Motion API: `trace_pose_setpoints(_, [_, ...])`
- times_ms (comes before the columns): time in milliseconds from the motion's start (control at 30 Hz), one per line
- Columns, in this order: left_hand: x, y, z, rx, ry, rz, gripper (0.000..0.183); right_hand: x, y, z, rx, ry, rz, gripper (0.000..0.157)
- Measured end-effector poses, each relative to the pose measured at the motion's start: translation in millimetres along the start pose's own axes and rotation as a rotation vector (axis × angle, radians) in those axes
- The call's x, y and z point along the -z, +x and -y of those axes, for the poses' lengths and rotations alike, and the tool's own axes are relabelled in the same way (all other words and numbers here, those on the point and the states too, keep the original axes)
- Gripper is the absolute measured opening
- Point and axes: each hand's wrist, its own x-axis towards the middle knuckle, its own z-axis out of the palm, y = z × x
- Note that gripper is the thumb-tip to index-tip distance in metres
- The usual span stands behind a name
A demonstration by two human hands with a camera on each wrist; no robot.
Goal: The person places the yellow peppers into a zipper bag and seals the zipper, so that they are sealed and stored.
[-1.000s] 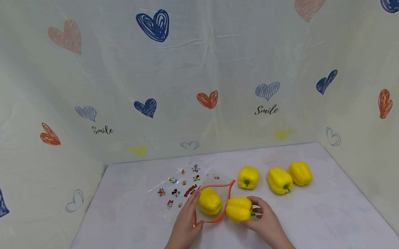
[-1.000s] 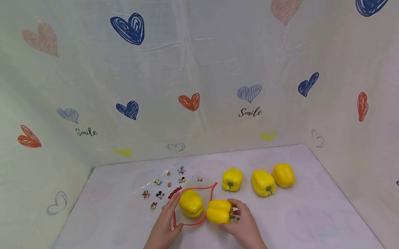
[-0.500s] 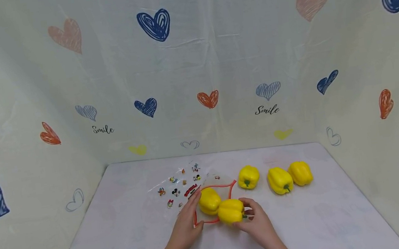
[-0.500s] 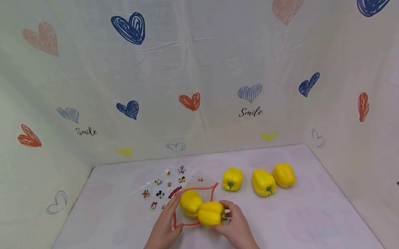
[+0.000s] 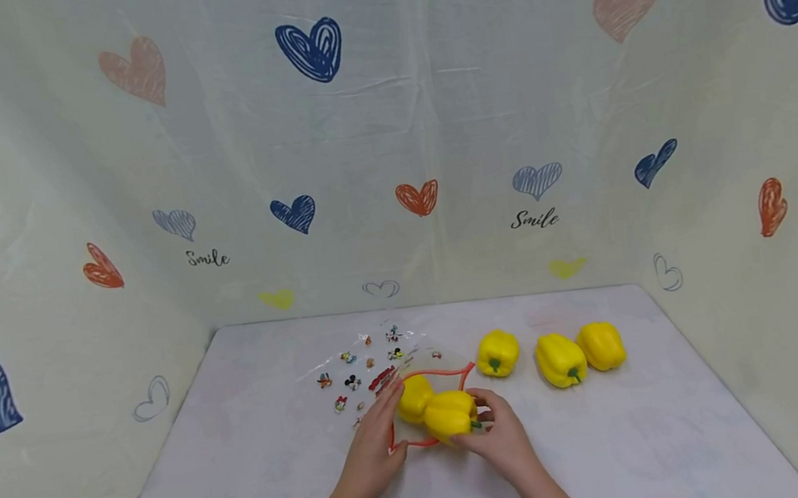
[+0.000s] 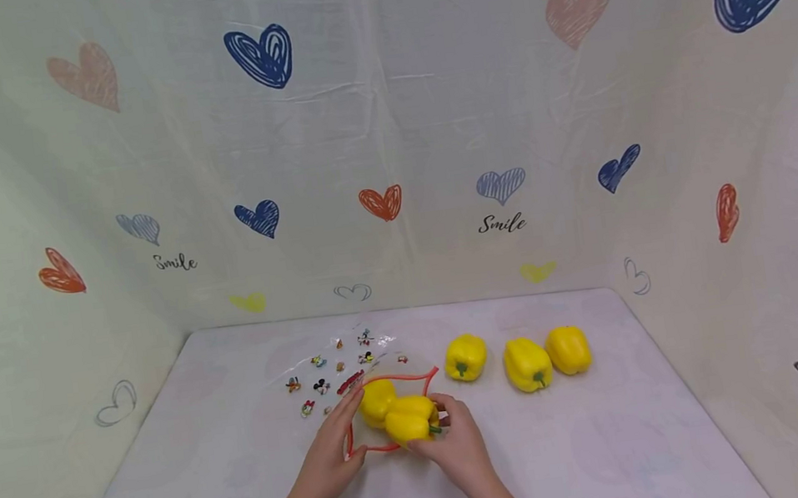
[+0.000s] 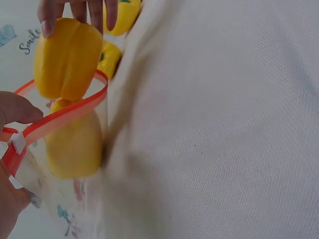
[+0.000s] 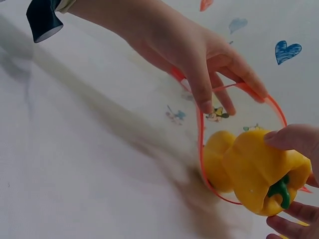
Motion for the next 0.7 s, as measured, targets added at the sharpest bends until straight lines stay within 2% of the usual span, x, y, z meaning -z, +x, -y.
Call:
trace_pose_setpoints(267, [0.0,-1.9,-0.1,-0.038,-0.007,-0.021,0.079,-8.4,4.6,-4.2,-0.004,-0.001,-0.002,0.075])
trace_pose_setpoints(433, [-0.1,-1.5,-0.4,-0.023,-0.011,-0.012,0.076,-13.7,7.5,-8.1,0.021,-0.007,-0.010,0.074])
trace_pose_setpoints(700, [-3.1,-3.3,3.8,-0.092,0.001,-0.042,0.079,-19.3,12.8,-8.8,0.052,-0.030,-0.012,0.074])
